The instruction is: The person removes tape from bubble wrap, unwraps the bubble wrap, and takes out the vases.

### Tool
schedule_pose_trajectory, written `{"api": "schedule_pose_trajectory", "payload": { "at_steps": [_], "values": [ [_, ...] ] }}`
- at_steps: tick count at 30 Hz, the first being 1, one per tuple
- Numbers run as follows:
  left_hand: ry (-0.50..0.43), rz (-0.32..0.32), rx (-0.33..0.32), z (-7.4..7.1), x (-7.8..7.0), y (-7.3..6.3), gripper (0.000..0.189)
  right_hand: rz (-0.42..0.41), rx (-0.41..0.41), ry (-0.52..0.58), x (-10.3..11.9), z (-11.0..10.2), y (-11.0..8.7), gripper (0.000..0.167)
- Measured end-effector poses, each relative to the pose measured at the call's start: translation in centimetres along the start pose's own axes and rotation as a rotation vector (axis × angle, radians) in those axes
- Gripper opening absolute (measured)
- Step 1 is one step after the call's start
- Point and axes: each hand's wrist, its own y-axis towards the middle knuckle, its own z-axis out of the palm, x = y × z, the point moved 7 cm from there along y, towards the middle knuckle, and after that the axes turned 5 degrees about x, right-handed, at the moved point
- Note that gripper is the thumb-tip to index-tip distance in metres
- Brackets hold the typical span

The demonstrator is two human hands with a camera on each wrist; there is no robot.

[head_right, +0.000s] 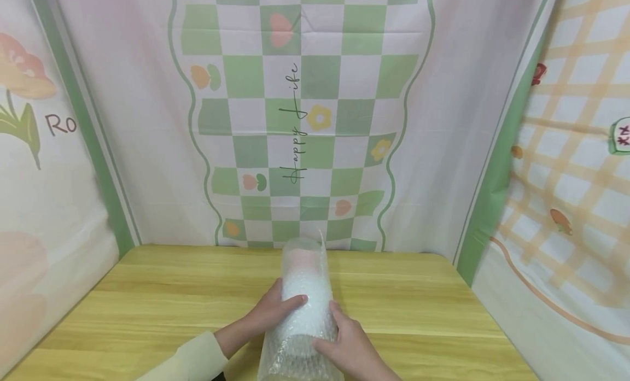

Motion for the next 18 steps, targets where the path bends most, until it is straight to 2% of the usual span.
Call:
{"api": "schedule_pose_trajectory", "payload": {
  "at_steps": [7,14,18],
  "values": [
    [0.012,0.008,-0.011,-0.02,-0.28,-0.07,0.096,0.007,0.000,-0.026,-0.18,0.06,0.13,0.092],
    [0.017,-0.006,-0.005,0.07,0.06,0.22,0.099,-0.055,-0.063,-0.091,0.14,-0.12,0.21,0.084],
    [0.020,-0.004,-0.012,0.01,0.07,0.17,0.100,-0.067,-0.062,-0.088,0.15,-0.11,0.21,0.083]
  ]
}}
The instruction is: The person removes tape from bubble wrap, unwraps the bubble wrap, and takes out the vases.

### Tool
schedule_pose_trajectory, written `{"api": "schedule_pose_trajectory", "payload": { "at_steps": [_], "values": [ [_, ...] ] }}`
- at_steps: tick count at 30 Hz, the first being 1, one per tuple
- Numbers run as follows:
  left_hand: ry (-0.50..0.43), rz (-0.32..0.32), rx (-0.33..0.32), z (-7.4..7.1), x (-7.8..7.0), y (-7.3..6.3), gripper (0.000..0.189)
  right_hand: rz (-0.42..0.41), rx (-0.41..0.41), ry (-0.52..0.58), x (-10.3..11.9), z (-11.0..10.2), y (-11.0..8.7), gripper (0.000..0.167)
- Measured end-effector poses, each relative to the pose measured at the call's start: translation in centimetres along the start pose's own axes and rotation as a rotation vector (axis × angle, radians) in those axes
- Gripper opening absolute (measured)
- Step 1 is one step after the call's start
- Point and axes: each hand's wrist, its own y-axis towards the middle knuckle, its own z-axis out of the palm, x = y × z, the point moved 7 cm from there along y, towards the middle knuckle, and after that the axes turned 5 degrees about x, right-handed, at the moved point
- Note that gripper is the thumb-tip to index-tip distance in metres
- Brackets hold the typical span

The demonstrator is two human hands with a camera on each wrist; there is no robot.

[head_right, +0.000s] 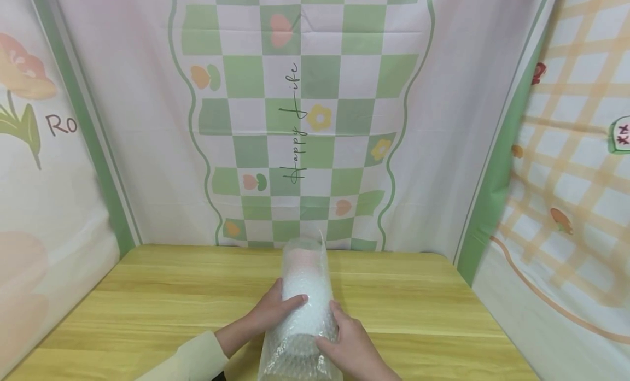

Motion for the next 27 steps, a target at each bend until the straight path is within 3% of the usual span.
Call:
{"api": "schedule_pose_trajectory", "payload": {
  "at_steps": [10,22,27],
  "values": [
    [-0.017,0.021,-0.002,-0.11,-0.45,-0.37,0.094,-0.013,0.014,0.018,0.01,0.32,-0.20,0.083],
    [-0.019,0.017,0.006,-0.04,-0.33,-0.36,0.095,-0.055,-0.020,-0.139,0.18,0.23,-0.21,0.075],
    [-0.018,0.009,0.007,-0.03,-0.35,-0.41,0.096,-0.044,-0.014,-0.122,0.06,0.29,-0.19,0.073]
  ]
}}
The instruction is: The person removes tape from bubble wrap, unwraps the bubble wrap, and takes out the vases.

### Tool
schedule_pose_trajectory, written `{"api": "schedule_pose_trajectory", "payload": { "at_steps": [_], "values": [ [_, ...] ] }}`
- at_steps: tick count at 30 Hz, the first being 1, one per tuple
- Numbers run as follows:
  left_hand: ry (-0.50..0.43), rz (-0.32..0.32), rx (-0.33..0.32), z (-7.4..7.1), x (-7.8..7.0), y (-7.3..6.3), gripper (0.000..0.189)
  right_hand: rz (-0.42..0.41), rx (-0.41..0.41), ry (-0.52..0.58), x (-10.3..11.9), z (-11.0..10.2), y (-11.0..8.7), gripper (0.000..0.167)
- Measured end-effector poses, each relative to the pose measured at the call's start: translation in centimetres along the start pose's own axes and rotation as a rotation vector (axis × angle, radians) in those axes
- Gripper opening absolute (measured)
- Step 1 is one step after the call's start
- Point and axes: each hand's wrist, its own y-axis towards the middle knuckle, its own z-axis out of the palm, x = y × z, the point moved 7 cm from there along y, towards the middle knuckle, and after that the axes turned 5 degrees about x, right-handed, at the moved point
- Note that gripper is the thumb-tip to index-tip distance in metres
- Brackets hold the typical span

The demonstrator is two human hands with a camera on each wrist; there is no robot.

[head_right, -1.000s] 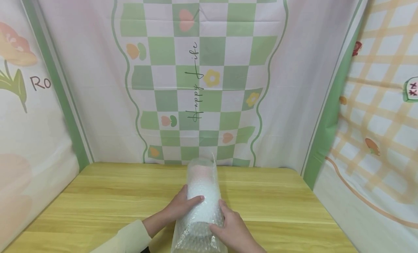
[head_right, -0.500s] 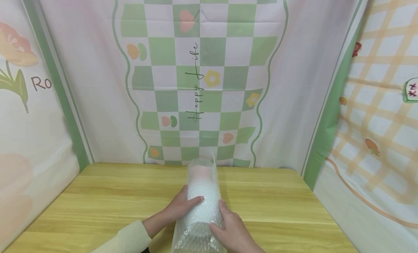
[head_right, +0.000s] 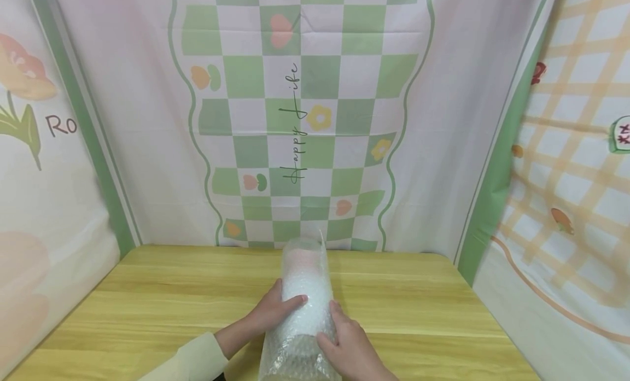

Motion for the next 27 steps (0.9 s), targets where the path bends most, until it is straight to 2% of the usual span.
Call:
{"api": "schedule_pose_trajectory", "payload": {
  "at_steps": [5,13,27],
  "values": [
    [-0.002,-0.005,0.001,-0.03,0.19,0.04,0.096,0.043,0.020,0.024,0.00,0.02,0.01,0.072],
    [0.004,-0.023,0.003,-0.07,0.30,0.00,0.101,0.040,0.019,0.035,0.00,-0.13,0.12,0.069],
    [-0.010,-0.026,0.003,-0.04,0.18,-0.14,0.099,0.062,-0.044,0.035,0.32,-0.43,0.14,0.063]
  ]
}}
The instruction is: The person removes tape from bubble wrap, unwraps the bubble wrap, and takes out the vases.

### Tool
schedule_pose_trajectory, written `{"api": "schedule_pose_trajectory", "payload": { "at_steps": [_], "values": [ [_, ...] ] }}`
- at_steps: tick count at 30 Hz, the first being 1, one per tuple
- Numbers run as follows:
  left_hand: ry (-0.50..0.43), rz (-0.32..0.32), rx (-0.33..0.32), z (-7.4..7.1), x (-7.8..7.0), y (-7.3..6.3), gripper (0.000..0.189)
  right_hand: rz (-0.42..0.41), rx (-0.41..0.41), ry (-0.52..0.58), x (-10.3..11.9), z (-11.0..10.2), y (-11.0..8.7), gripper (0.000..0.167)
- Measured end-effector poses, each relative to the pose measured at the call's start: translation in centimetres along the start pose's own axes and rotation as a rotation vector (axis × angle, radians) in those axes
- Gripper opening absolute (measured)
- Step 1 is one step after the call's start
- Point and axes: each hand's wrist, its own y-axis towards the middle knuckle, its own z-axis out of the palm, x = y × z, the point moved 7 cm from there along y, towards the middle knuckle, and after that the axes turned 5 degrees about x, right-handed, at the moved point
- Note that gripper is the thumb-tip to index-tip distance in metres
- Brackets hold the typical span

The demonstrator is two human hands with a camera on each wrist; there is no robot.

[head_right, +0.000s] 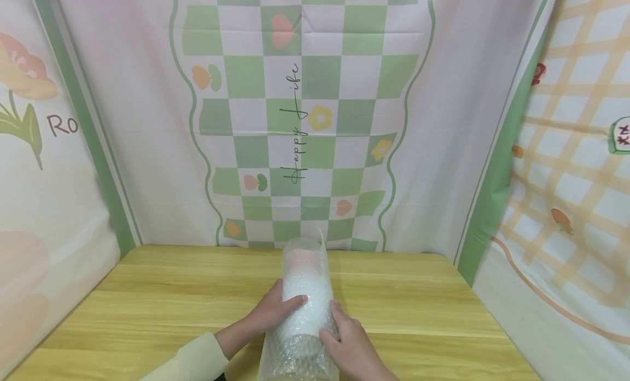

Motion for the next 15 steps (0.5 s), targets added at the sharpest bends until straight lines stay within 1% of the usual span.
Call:
{"api": "schedule_pose_trajectory", "payload": {
  "at_steps": [6,12,15],
  "values": [
    [0.005,0.008,-0.014,0.02,0.03,0.11,0.098,0.007,-0.025,0.027,-0.02,-0.08,-0.04,0.061],
    [0.009,0.003,-0.016,0.05,0.17,0.15,0.099,0.014,-0.021,0.068,0.06,-0.11,-0.06,0.060],
    [0.013,-0.001,-0.016,0.07,0.24,0.16,0.100,0.039,-0.033,0.073,-0.16,-0.20,-0.05,0.056]
  ]
}}
